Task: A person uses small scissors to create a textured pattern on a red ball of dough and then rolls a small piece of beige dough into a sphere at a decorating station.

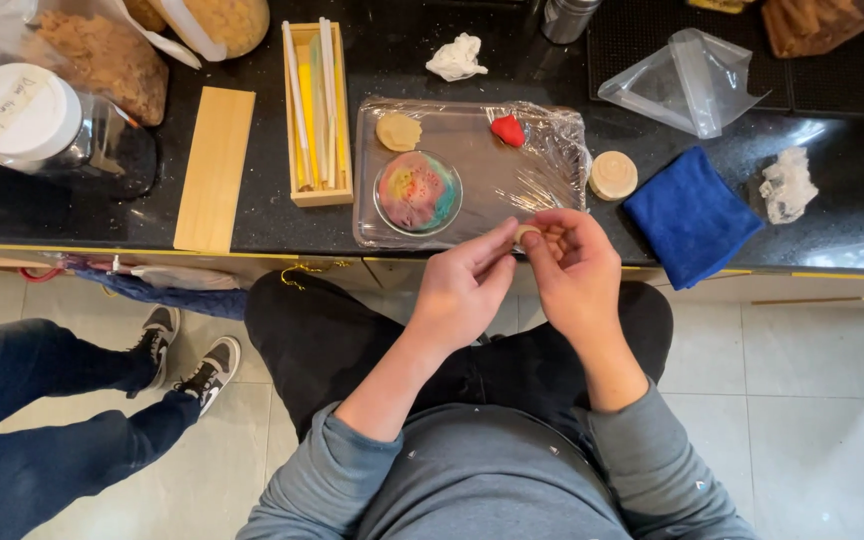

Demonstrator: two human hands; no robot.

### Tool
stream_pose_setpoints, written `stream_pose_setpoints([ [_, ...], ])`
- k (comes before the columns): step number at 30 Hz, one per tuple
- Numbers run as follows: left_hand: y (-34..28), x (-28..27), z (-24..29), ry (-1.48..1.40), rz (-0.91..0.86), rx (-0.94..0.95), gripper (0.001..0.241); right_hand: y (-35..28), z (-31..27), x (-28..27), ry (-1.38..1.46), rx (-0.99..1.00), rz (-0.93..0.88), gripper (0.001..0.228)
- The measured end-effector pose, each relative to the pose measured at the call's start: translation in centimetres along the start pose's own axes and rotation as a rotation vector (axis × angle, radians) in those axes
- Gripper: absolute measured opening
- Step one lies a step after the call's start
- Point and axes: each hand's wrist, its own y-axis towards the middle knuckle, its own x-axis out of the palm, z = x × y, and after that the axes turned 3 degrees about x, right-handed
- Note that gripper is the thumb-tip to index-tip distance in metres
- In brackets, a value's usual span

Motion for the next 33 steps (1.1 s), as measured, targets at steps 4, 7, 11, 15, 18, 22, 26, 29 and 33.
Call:
stream_pose_setpoints([
  [4,1.0,0.3,-0.1,0.014,0.118,-0.114,0.028,-0.9,-1.7,0.7,-0.329,-0.297,0.083,0.014],
  [7,1.0,0.2,-0.4,-0.025,0.152,-0.097,0.032,-1.6,-3.6,0.4,-0.370,-0.313,-0.027,0.030],
  [11,1.2,0.1,-0.7,-0.064,0.164,-0.069,0.028,-1.3,-2.6,0.0,-0.064,-0.059,-0.129,0.031],
  [15,1.1,0.6,-1.8,-0.162,0.112,-0.094,0.027,-0.8,-1.1,0.6,0.190,0.095,-0.018,0.030],
  [18,0.3,1.0,-0.6,-0.304,0.077,-0.158,0.034,-0.1,0.6,0.5,-0.044,-0.141,-0.024,0.028],
  [22,-0.4,1.0,2.1,-0.556,0.118,-0.285,0.038,-1.2,1.5,1.3,-0.599,-0.592,0.075,0.030],
  [26,0.3,-0.2,0.8,-0.452,0.175,-0.240,0.035,-2.9,0.8,1.4,-0.584,-0.544,-0.170,0.051],
  [29,0.7,-0.8,-0.9,-0.399,0.191,-0.270,0.032,-3.3,-0.7,0.6,-0.512,-0.268,-0.316,0.057],
  [33,0.1,-0.9,-1.4,-0.518,0.035,-0.214,0.039,-1.5,-0.5,-0.7,-0.324,-0.542,-0.259,0.064],
])
